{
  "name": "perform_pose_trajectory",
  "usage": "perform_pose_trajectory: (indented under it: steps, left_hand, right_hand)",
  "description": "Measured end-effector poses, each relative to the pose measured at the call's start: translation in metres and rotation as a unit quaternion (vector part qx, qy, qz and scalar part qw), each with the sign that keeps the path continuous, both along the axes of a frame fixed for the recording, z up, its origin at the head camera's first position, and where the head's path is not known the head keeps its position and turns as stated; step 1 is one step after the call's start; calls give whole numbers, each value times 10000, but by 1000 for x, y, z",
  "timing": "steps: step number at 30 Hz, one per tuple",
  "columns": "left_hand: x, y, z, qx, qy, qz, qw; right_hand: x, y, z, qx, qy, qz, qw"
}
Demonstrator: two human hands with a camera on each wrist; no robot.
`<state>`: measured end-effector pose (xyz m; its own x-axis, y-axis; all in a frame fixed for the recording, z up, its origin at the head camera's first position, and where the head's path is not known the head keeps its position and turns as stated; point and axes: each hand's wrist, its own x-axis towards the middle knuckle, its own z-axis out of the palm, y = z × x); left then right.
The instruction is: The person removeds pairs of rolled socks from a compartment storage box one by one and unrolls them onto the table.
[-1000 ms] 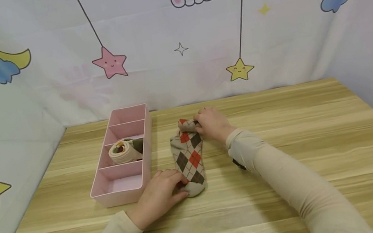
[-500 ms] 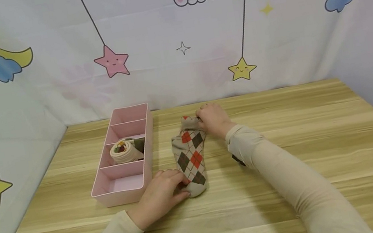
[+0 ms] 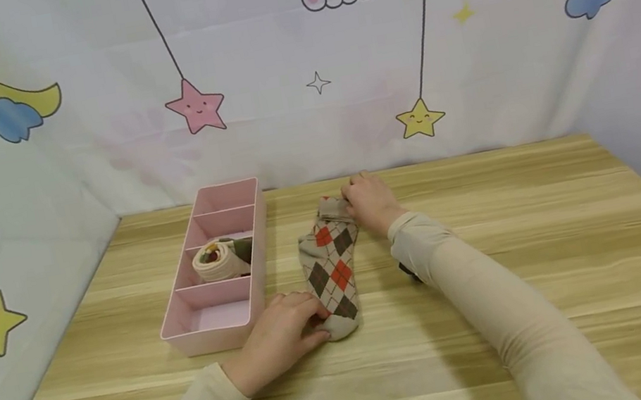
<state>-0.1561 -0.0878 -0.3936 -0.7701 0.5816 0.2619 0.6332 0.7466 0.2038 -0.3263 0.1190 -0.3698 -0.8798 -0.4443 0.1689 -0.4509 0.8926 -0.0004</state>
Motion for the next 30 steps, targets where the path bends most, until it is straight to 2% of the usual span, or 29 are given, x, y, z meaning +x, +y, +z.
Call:
perform_pose_trajectory:
  steps: [11,15,23,30]
  left_hand:
    - [-1,0,-1,6,181,-22,9998]
    - [-1,0,-2,26,241,-25,9997]
    - [0,0,-2,12,253,-29,9997]
    - [0,0,-1,6,273,-58,9996]
  right_hand:
    - [-9,-2,-3,-305,-18,145,9994]
    - [-11,-3,-3,-381,-176,128,9990]
    - [-8,-5,-4,-8,-551,108,9984]
    - [-10,-4,-5,-45,-388,251,9989]
